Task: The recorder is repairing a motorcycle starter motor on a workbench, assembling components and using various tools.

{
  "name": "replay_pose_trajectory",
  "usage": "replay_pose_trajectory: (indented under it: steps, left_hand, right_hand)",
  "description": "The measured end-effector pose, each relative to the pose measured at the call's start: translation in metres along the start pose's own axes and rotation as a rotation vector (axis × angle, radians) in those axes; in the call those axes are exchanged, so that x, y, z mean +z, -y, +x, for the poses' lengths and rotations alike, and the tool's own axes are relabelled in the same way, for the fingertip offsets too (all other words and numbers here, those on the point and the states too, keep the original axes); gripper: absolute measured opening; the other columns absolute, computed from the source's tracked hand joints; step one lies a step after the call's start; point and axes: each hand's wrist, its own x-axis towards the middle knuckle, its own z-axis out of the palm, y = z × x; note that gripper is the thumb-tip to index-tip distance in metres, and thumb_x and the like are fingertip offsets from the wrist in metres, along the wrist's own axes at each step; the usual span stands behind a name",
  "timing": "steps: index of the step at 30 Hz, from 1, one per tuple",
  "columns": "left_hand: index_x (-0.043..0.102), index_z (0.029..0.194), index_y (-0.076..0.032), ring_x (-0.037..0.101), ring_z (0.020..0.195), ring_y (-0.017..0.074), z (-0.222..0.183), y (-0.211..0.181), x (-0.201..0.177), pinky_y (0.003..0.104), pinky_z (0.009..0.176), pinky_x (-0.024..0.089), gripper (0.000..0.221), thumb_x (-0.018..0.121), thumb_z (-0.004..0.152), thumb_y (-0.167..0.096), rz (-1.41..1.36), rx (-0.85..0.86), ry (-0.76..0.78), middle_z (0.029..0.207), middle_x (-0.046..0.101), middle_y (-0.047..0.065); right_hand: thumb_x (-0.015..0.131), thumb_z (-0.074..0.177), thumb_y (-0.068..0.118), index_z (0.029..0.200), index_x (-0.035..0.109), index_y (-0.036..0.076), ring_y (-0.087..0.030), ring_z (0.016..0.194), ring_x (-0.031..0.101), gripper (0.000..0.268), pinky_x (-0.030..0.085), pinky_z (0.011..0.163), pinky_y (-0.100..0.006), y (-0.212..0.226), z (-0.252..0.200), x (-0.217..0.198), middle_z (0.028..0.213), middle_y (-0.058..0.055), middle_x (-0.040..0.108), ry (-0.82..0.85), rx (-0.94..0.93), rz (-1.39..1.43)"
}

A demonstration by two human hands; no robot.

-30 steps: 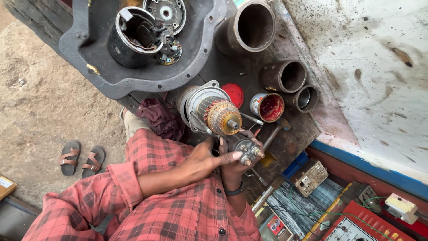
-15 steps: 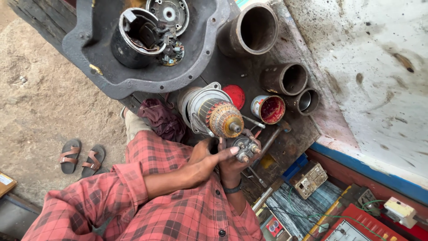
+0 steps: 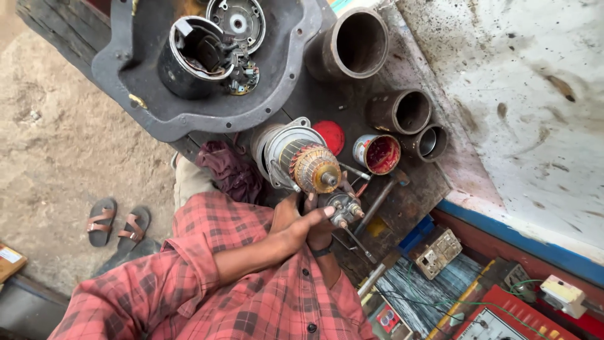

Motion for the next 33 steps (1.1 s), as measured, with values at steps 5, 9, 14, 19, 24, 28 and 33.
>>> replay_pose_trajectory:
  steps: [5,9,14,19,24,28,33]
  left_hand:
    - [0.070,0.104,0.007,0.075,0.088,0.0336,-0.004,0.003,0.004,0.043,0.081,0.055,0.078,0.072,0.066,-0.061,0.083,-0.041,-0.059,0.095,0.076,0.025]
    - [0.071,0.104,0.004,0.074,0.088,0.0299,0.000,0.009,0.006,0.041,0.081,0.054,0.073,0.069,0.071,-0.060,0.048,0.153,-0.133,0.096,0.076,0.022]
    - [0.074,0.093,0.002,0.073,0.079,0.0280,-0.003,0.007,0.006,0.040,0.075,0.053,0.063,0.064,0.076,-0.057,0.068,0.128,-0.113,0.083,0.075,0.020]
    - [0.072,0.092,0.001,0.071,0.079,0.0266,-0.006,0.008,0.008,0.039,0.076,0.052,0.058,0.063,0.080,-0.055,0.002,0.204,-0.107,0.082,0.074,0.018]
    - [0.073,0.091,0.003,0.068,0.076,0.0311,-0.008,0.005,0.007,0.040,0.075,0.052,0.057,0.064,0.083,-0.053,0.029,0.178,-0.138,0.079,0.072,0.020]
    - [0.073,0.090,0.004,0.070,0.079,0.0335,0.006,0.030,0.009,0.042,0.076,0.052,0.060,0.061,0.083,-0.055,0.030,0.117,-0.127,0.081,0.073,0.023]
    - [0.071,0.119,-0.016,0.061,0.100,0.0432,0.021,0.059,0.010,0.048,0.092,0.044,0.049,0.041,0.097,-0.049,0.392,0.471,-0.096,0.105,0.068,0.028]
  right_hand:
    - [0.078,0.096,0.013,0.137,0.042,0.002,-0.023,0.111,0.062,0.055,0.055,0.097,-0.038,-0.041,-0.028,0.007,0.125,-0.012,0.059,0.065,0.057,-0.011]
    - [0.080,0.093,0.010,0.133,0.046,0.002,-0.025,0.105,0.063,0.053,0.056,0.091,-0.040,0.072,0.047,0.013,0.118,-0.013,0.059,-0.059,0.127,0.212]
    - [0.082,0.094,0.018,0.144,0.022,0.001,-0.027,0.109,0.061,0.080,0.054,0.096,-0.041,0.073,0.054,0.016,0.131,-0.015,0.053,-0.241,-0.306,0.081]
    - [0.085,0.087,0.018,0.145,0.027,0.000,-0.033,0.112,0.059,0.084,0.048,0.101,-0.050,0.065,0.047,0.020,0.130,-0.018,0.053,-0.322,-0.329,-0.112]
    - [0.085,0.084,0.027,0.146,0.033,0.000,-0.036,0.115,0.054,0.085,0.046,0.099,-0.050,0.069,0.040,0.014,0.130,-0.021,0.048,-0.289,-0.247,-0.133]
    - [0.081,0.090,0.024,0.149,0.033,-0.001,-0.031,0.118,0.057,0.080,0.048,0.102,-0.045,0.080,0.046,-0.006,0.133,-0.019,0.051,-0.171,-0.036,0.107]
    - [0.078,0.076,0.014,0.144,0.045,-0.002,-0.028,0.131,0.055,0.077,0.042,0.117,-0.043,0.117,0.080,-0.078,0.139,-0.015,0.056,0.326,0.230,1.110]
